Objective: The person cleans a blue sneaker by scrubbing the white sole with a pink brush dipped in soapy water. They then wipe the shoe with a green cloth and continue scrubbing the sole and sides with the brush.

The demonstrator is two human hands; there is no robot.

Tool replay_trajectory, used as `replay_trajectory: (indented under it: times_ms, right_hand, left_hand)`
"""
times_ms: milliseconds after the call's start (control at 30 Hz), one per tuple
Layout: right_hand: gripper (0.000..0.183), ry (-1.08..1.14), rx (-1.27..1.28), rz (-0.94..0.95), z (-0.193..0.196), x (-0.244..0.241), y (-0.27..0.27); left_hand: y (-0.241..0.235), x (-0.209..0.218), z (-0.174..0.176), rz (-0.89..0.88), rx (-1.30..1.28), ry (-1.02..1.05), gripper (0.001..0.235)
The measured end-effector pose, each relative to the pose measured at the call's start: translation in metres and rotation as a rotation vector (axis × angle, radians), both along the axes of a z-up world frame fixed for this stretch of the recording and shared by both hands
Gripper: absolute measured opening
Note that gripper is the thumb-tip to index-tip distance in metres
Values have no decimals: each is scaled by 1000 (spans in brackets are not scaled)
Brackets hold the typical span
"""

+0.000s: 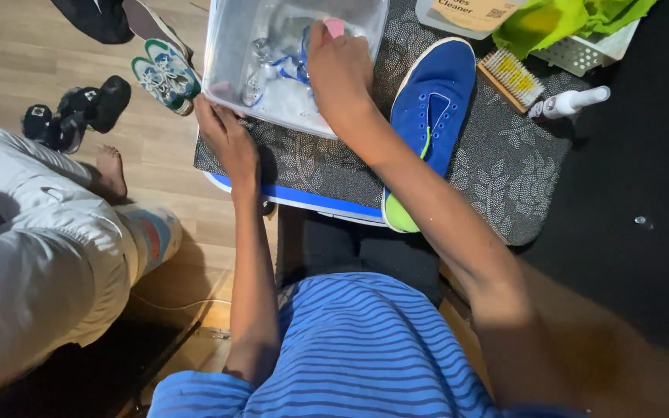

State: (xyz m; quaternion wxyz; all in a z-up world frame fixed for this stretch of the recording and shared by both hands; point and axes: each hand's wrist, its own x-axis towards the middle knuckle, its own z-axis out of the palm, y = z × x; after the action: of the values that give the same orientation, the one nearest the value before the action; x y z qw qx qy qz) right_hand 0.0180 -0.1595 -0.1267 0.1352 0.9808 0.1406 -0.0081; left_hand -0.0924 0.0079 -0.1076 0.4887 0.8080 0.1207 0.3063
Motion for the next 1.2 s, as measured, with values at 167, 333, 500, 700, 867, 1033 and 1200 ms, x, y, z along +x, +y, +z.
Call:
replay_trajectory:
  times_ms: [167,333,500,700,867,1033,1200]
  right_hand:
    - [85,-22,271,-22,36,-15,1]
    - [69,144,708,26,96,-24,-5]
    - [52,322,474,188,134,-27,-29]
    - [77,43,377,402,127,-19,-41]
    - [60,-177,268,320,130,-23,-34]
    - [49,-266,278,323,127,-28,-23]
    - [54,-30,420,378,113,-23,-26]
  left_hand:
    - [-3,-4,13,-8,16,7,46]
    - [-4,-4,11,12,-37,46,45]
    - [-5,-4,15,17,-66,97,44]
    - [-6,-5,18,25,-84,120,39]
    - [-5,-3,19,32,-92,130,38]
    - [-5,-2,17,28,-106,132,35]
    - [-5,-2,18,34,-117,139,29]
